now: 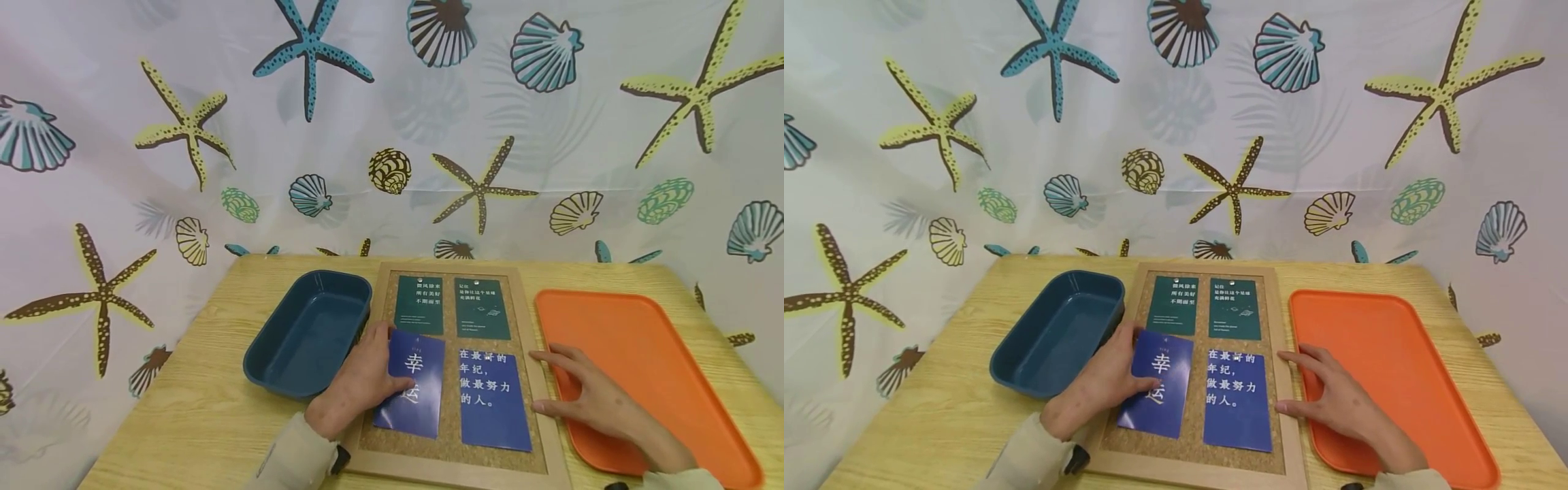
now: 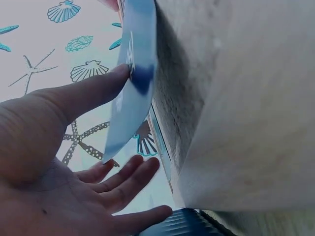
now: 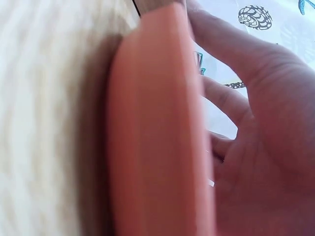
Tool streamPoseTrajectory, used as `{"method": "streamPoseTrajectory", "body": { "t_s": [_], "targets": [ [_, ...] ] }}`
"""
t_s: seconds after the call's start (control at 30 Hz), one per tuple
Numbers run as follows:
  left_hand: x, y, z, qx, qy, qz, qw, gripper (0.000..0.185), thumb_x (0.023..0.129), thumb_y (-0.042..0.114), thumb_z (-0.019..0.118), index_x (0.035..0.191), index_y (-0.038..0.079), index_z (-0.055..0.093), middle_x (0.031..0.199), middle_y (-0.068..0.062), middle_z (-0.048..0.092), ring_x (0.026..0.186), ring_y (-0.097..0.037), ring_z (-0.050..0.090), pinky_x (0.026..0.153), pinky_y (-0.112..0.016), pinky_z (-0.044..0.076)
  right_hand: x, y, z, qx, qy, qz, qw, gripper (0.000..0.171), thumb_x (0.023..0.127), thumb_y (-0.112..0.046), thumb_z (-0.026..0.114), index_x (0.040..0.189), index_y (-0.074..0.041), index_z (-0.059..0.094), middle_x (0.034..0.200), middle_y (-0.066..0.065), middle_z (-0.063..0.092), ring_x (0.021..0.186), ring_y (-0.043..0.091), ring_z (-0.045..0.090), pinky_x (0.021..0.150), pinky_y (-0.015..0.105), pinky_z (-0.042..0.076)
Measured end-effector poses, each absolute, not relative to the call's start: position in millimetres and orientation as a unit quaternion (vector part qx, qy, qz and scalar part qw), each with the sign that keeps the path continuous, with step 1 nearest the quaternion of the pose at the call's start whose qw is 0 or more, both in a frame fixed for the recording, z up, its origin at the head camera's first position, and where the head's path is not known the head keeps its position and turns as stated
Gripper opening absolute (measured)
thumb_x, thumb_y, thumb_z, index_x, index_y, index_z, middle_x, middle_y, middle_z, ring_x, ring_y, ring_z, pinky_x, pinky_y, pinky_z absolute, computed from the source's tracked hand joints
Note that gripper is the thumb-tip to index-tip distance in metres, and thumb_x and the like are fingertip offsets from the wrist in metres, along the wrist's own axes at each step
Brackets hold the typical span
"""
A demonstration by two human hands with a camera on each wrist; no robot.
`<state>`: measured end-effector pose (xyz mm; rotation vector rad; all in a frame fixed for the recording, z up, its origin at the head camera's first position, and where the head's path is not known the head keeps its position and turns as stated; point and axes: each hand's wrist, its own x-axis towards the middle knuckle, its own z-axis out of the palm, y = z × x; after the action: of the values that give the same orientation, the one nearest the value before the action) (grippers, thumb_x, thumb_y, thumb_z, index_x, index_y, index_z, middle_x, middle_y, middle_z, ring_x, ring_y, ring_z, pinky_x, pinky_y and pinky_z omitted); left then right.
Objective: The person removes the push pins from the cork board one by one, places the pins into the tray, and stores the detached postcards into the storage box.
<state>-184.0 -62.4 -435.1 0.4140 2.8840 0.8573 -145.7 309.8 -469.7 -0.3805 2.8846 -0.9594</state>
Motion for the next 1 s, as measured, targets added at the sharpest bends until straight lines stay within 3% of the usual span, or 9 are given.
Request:
{"method": "streamPoseTrajectory", "body": {
  "t_s": [0.33,0.57,0.8,1.0],
  "targets": [
    [-180.1,-59.5,-431.1,0.132,0.932,0.336,0.033,0.085,0.085,0.02,0.088,0.151,0.01,0.036,0.147,-0.022,0.057,0.126,-0.036,0.065,0.104,-0.052,0.056,-145.4,309.5,-468.9,-0.119,0.942,-0.312,0.043,0.083,0.079,-0.053,0.087,0.149,-0.02,0.057,0.156,0.028,0.039,0.135,0.056,0.046,0.1,0.078,0.044],
    [-178.7,-58.6,-428.9,0.158,0.923,0.352,0.006,0.087,0.087,0.014,0.086,0.157,0.014,0.034,0.134,-0.018,0.063,0.116,-0.032,0.069,0.09,-0.049,0.061,-144.7,309.5,-470.0,-0.116,0.943,-0.307,0.046,0.084,0.08,-0.053,0.087,0.15,-0.021,0.056,0.157,0.027,0.038,0.135,0.056,0.045,0.099,0.079,0.044],
    [-178.7,-59.3,-428.8,0.177,0.919,0.352,-0.015,0.087,0.088,0.013,0.085,0.159,0.015,0.035,0.128,-0.014,0.065,0.1,-0.024,0.068,0.078,-0.039,0.059,-144.2,309.0,-469.8,-0.121,0.942,-0.311,0.042,0.083,0.08,-0.052,0.087,0.15,-0.02,0.056,0.157,0.028,0.038,0.135,0.057,0.046,0.099,0.079,0.044],
    [-178.3,-61.5,-428.0,0.181,0.902,0.39,-0.032,0.085,0.089,0.009,0.083,0.16,0.017,0.037,0.122,-0.012,0.066,0.074,-0.011,0.057,0.062,-0.024,0.049,-143.8,308.6,-469.5,-0.124,0.941,-0.314,0.039,0.082,0.08,-0.051,0.087,0.15,-0.019,0.056,0.156,0.028,0.038,0.135,0.057,0.045,0.099,0.079,0.043]
  ]
}}
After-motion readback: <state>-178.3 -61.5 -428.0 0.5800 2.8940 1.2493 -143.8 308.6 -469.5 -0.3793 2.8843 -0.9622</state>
